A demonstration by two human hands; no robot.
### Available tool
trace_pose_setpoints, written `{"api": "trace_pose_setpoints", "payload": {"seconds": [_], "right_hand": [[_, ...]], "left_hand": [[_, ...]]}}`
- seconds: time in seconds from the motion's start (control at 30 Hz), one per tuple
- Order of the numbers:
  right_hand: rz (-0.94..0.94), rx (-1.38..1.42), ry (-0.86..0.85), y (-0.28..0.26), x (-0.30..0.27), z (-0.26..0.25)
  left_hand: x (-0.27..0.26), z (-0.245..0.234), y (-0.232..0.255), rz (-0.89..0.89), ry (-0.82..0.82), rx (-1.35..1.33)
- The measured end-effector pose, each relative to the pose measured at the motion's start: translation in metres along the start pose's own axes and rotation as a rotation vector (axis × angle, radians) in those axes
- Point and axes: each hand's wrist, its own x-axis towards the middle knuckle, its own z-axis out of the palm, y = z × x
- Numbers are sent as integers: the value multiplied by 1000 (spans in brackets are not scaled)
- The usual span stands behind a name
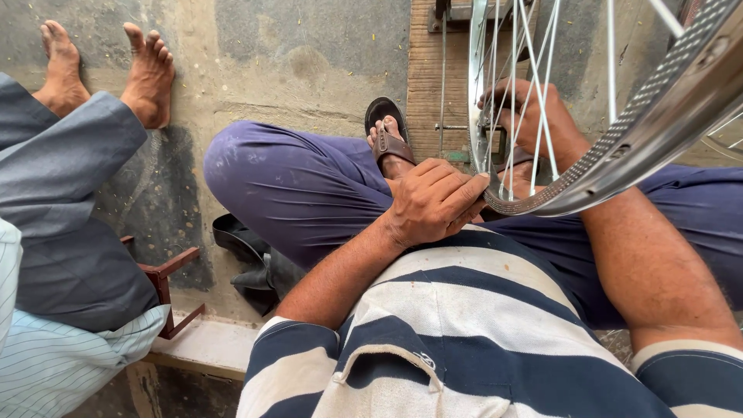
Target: The person sits on the floor and uses a spoke wrench to tighten the nipples on a bicycle wheel mounted on a truing stand. They rotate the wheel periodically to access different spokes and continue adjusting the tension.
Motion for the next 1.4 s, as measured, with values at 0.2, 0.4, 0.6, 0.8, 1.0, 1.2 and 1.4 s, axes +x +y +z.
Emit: {"api": "trace_pose_setpoints", "payload": {"seconds": [0.2, 0.4, 0.6, 0.8, 1.0, 1.2, 1.4], "right_hand": [[-51, -116, 10, -7, -3, -4], [187, -80, -148, -17, 0, -21], [67, -309, -7, -25, -4, -3], [66, -299, 11, -13, -6, 2], [-105, -110, -91, -9, 3, -4], [87, -167, -91, -20, 2, -8], [56, -181, -66, -20, 3, -9]], "left_hand": [[2, -1, 0, 13, 9, -6], [1, 1, 0, 8, 10, -11], [1, 1, 0, -4, 17, -13], [0, 2, -1, -3, 9, -17], [-1, 3, -1, 13, 17, -41], [-1, 4, -1, 7, 8, -29], [-1, 4, -2, 9, 4, -28]]}}
